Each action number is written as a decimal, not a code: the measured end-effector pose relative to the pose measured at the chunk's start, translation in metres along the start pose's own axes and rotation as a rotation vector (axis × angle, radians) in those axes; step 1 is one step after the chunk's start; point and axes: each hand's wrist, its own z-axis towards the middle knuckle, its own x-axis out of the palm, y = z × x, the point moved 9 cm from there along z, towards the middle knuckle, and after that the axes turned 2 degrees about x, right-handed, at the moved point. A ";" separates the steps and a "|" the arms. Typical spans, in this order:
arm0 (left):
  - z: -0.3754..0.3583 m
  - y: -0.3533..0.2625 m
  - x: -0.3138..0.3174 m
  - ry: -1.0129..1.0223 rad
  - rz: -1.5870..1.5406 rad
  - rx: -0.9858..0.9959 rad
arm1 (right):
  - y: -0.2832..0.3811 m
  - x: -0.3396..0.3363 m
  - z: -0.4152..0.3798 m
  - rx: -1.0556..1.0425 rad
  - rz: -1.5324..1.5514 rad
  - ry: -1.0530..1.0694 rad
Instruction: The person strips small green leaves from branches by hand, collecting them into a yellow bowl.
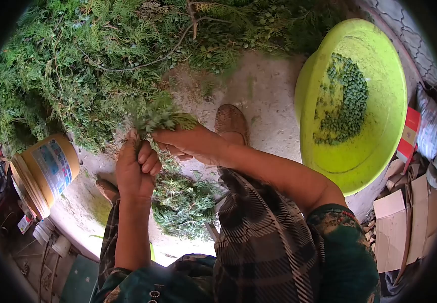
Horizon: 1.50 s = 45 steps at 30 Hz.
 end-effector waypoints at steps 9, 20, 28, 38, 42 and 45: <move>-0.005 -0.004 -0.001 -0.052 0.049 0.066 | 0.013 0.004 -0.005 -0.104 -0.113 -0.040; -0.002 0.023 -0.002 0.114 -0.463 -0.283 | 0.005 0.008 -0.003 -0.003 -0.002 0.079; -0.005 0.031 0.006 0.152 -0.749 -0.468 | 0.007 0.012 -0.004 -0.050 0.082 0.134; -0.001 0.029 0.001 0.102 -0.602 -0.320 | 0.015 -0.008 0.002 -0.197 -0.354 -0.159; 0.000 0.013 -0.002 -0.008 -0.259 -0.063 | 0.010 -0.007 -0.002 -0.096 -0.236 -0.186; -0.005 0.001 0.007 -0.050 -0.108 0.037 | 0.012 0.001 -0.003 -0.070 -0.085 -0.108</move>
